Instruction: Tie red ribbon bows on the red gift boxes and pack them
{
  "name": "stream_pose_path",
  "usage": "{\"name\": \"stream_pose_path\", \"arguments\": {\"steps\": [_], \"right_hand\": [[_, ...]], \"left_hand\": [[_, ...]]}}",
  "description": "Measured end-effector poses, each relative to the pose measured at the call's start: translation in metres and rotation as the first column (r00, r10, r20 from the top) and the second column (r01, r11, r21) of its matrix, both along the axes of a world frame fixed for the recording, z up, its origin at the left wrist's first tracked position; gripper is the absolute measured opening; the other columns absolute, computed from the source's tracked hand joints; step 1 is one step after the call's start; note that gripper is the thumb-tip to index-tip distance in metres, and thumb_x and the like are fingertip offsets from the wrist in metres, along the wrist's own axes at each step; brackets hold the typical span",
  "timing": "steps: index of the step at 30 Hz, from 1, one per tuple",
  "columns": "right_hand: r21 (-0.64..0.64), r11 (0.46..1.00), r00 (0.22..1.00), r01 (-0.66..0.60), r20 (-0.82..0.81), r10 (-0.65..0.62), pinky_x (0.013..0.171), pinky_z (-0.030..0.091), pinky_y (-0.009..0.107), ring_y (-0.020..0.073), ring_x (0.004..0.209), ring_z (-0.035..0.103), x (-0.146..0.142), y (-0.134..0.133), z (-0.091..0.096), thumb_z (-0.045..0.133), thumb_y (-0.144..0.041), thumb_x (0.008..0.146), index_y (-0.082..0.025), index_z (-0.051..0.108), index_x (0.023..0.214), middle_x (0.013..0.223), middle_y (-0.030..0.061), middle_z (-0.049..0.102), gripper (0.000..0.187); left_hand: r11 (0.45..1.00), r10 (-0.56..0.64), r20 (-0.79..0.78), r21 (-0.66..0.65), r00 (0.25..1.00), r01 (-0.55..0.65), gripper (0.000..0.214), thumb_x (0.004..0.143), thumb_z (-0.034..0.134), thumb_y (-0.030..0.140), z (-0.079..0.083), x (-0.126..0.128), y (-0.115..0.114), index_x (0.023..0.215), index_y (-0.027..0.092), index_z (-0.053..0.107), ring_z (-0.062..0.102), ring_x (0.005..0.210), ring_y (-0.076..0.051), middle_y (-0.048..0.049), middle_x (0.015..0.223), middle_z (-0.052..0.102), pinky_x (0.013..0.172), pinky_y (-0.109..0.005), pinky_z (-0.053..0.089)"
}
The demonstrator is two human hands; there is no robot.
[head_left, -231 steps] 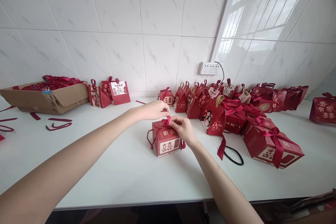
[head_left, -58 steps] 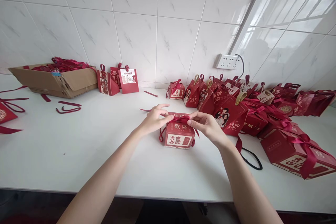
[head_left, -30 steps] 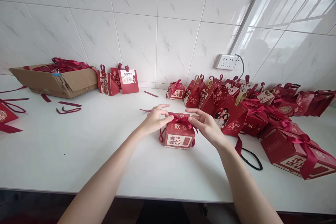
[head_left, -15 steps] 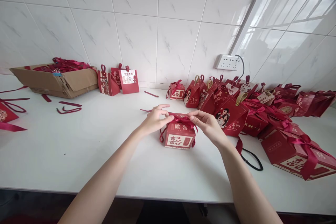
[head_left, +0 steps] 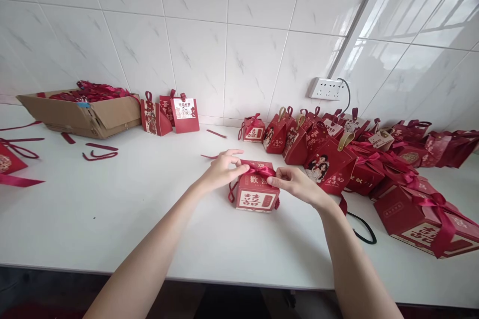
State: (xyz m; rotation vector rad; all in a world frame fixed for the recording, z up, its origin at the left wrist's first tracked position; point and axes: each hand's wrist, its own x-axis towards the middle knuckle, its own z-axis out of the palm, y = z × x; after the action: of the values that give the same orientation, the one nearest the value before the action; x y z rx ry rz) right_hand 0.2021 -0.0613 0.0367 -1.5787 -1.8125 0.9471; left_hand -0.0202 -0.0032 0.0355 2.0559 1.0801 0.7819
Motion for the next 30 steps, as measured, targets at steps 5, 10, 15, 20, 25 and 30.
{"name": "stream_pose_path", "arguments": {"steps": [5,10,15,20,25,30], "right_hand": [[0.007,1.000,1.000,-0.009,-0.021,0.009,0.049,0.023,0.024,0.0101,0.055,0.034,0.0063,0.0019,-0.0018,0.057,-0.060,0.074,-0.019,0.049,0.064,0.061,-0.0024,0.042,0.043],[-0.061,0.994,0.996,-0.086,-0.007,0.086,0.047,0.015,0.025,0.0082,0.052,0.023,0.0102,-0.0003,-0.0005,0.059,-0.061,0.072,-0.019,0.040,0.055,0.055,-0.0048,0.030,0.050],[-0.046,0.995,0.995,-0.087,-0.050,0.085,0.048,0.017,0.025,0.0088,0.052,0.025,0.0087,-0.0015,0.0013,0.057,-0.056,0.076,-0.019,0.042,0.057,0.056,-0.0045,0.032,0.045],[0.001,0.999,0.995,0.034,-0.093,-0.034,0.053,0.024,0.025,0.0106,0.058,0.033,0.0098,0.0000,0.0013,0.056,-0.058,0.076,-0.018,0.048,0.064,0.062,-0.0027,0.041,0.042],[-0.021,0.999,0.984,-0.030,-0.175,0.025,0.056,0.023,0.027,0.0100,0.055,0.029,0.0071,0.0021,-0.0023,0.044,-0.073,0.075,-0.019,0.037,0.057,0.057,-0.0040,0.034,0.057],[-0.060,0.998,0.969,-0.004,-0.248,-0.011,0.055,0.020,0.027,0.0091,0.054,0.027,0.0040,0.0058,-0.0063,0.057,-0.068,0.070,-0.018,0.043,0.057,0.056,-0.0046,0.035,0.054]], "left_hand": [[0.999,-0.039,-0.019,-0.026,0.999,0.039,0.033,0.077,0.055,0.046,0.0018,-0.0037,0.0010,0.056,0.021,0.052,0.036,0.132,-0.029,-0.0009,0.138,0.047,0.109,-0.049,0.027],[0.998,-0.063,-0.039,-0.031,0.997,0.062,0.033,0.076,0.057,0.046,0.0010,-0.0057,0.0030,0.056,0.021,0.053,0.038,0.131,-0.029,-0.0015,0.139,0.046,0.109,-0.047,0.028],[0.997,-0.072,-0.046,-0.015,0.996,0.071,0.035,0.077,0.055,0.050,0.0000,-0.0053,0.0036,0.057,0.021,0.057,0.038,0.131,-0.028,-0.0011,0.138,0.047,0.109,-0.043,0.030],[0.994,-0.092,-0.021,-0.052,0.996,0.091,0.035,0.077,0.055,0.050,0.0000,-0.0054,0.0042,0.058,0.021,0.056,0.042,0.128,-0.029,-0.0023,0.139,0.045,0.108,-0.042,0.031],[0.988,-0.120,0.003,-0.095,0.993,0.120,0.036,0.076,0.057,0.050,-0.0010,-0.0052,0.0056,0.058,0.019,0.055,0.039,0.129,-0.029,-0.0052,0.140,0.043,0.108,-0.043,0.028],[0.985,-0.122,0.028,-0.119,0.992,0.124,0.036,0.077,0.058,0.049,-0.0027,-0.0061,0.0079,0.057,0.019,0.055,0.039,0.129,-0.030,-0.0046,0.141,0.042,0.108,-0.043,0.026]]}}
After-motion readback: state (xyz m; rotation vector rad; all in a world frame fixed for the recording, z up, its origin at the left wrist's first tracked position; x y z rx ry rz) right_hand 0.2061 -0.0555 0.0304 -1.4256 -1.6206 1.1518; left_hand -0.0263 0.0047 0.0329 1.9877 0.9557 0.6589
